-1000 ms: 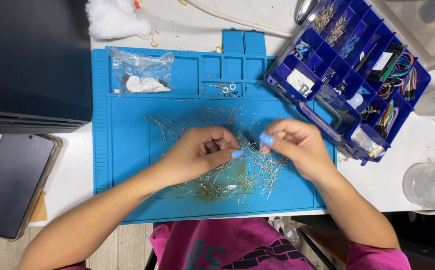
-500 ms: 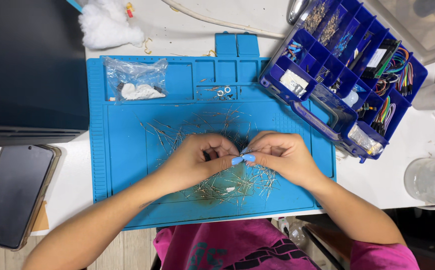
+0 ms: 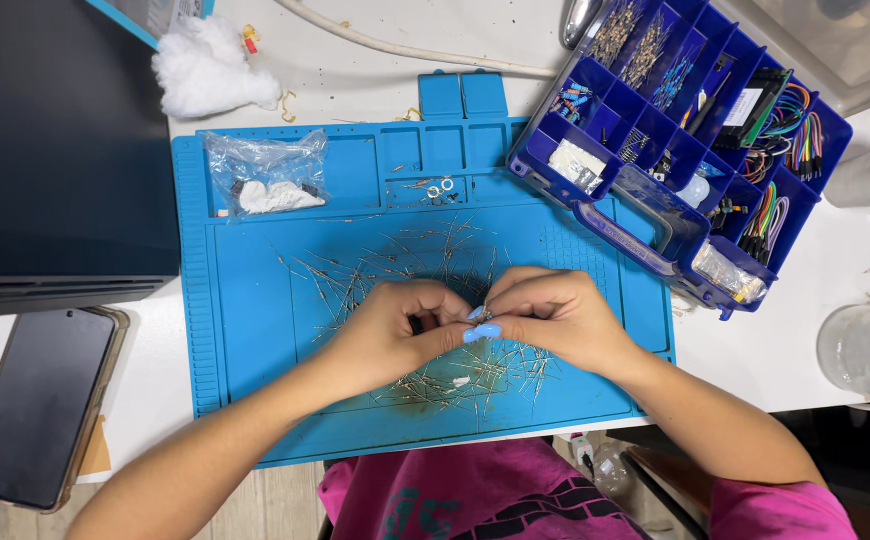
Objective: The person sorts through a pile of small electronic components, likely resistors, on a blue cutting mat. They pick up individual components, examine them, and place them into specific compartments within a blue plastic organizer box.
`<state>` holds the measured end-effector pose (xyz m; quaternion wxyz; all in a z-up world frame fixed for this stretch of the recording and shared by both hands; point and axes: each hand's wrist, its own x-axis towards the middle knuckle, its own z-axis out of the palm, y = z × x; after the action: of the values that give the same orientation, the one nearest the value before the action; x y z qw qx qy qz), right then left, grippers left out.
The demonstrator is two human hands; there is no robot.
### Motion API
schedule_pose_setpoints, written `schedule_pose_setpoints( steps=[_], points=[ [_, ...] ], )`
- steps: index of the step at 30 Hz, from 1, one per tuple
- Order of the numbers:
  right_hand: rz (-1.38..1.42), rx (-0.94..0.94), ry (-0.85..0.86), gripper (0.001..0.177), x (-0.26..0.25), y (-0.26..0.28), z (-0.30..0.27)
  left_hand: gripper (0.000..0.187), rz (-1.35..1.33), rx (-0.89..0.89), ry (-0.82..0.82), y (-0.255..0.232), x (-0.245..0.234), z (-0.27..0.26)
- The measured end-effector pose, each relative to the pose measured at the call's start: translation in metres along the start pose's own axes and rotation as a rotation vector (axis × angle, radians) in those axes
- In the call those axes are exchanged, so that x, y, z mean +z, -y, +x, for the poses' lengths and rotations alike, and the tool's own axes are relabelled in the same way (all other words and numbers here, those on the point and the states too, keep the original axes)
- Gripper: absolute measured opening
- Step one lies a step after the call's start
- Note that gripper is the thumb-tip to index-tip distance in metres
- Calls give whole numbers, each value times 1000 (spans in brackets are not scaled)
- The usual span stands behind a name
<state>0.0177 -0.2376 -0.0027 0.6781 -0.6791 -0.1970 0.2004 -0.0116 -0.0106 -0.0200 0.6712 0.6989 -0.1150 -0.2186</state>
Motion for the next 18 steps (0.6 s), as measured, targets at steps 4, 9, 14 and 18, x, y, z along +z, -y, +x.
schedule_pose_setpoints(
  steps=[4,9,14,18],
  points=[
    [22,5,6,10,1,0,-1,8,76,31,-22,0,2,0],
    [-10,34,32,10,-2,-7,-4,9,106,91,-55,-5,3,-1],
    [-38,27,43,9,-3,-9,-4,14,243,227,-87,-20,-3,1],
    [-128,25,39,10,-6,-5,-1,30,264,316,-131,-36,-6,1]
  ],
)
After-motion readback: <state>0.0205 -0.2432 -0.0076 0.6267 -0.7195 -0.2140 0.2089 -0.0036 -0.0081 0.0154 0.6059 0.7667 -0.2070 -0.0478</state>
